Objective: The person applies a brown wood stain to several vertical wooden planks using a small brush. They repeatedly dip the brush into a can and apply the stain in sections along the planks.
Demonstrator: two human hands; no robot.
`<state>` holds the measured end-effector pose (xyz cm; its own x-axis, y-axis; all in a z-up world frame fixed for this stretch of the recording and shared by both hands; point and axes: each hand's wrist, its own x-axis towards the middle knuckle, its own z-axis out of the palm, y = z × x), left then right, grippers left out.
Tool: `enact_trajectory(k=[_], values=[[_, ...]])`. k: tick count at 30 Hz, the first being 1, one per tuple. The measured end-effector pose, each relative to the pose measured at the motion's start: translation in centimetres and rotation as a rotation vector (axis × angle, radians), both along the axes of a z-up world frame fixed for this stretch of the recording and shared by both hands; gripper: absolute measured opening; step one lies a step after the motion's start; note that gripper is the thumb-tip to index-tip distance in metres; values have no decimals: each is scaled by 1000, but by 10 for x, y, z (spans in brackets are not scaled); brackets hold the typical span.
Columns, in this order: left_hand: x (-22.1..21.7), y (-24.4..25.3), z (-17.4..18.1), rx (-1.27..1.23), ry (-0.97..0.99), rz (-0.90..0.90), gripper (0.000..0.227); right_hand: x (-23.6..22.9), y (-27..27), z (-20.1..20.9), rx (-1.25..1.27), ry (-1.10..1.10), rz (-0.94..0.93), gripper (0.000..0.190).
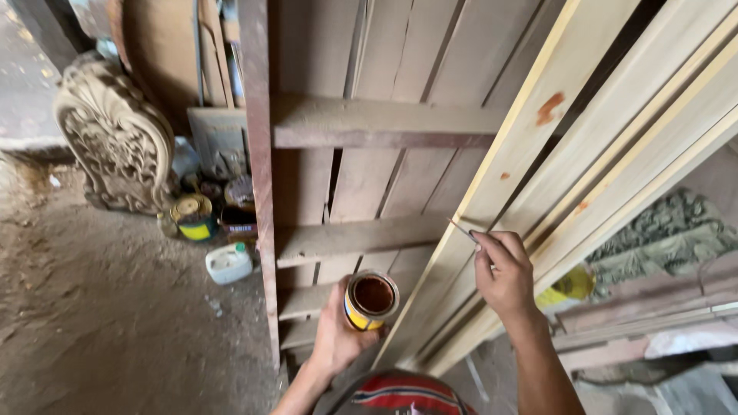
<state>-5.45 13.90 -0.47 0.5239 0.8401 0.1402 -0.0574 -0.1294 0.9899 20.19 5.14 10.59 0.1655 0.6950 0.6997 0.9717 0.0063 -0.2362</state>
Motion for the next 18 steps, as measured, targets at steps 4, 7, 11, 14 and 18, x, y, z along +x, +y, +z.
enact_trajectory(k=[4,7,11,14,18], values=[[-14,0,-8,28,19,14,90,9,-30,-28,-45,81,-74,26],[-21,-8,-12,124,75,57,92,10,-51,-41,-47,118,-134,24],[-27,-3,-12,57,64,7,93,7,-62,-50,-104,184,-213,23],[-34,-4,-16,107,112,27,93,5,-78,-57,-126,90,-189,23],[-36,-4,-18,47,113,4,89,7,-89,-60,-169,123,-196,20]])
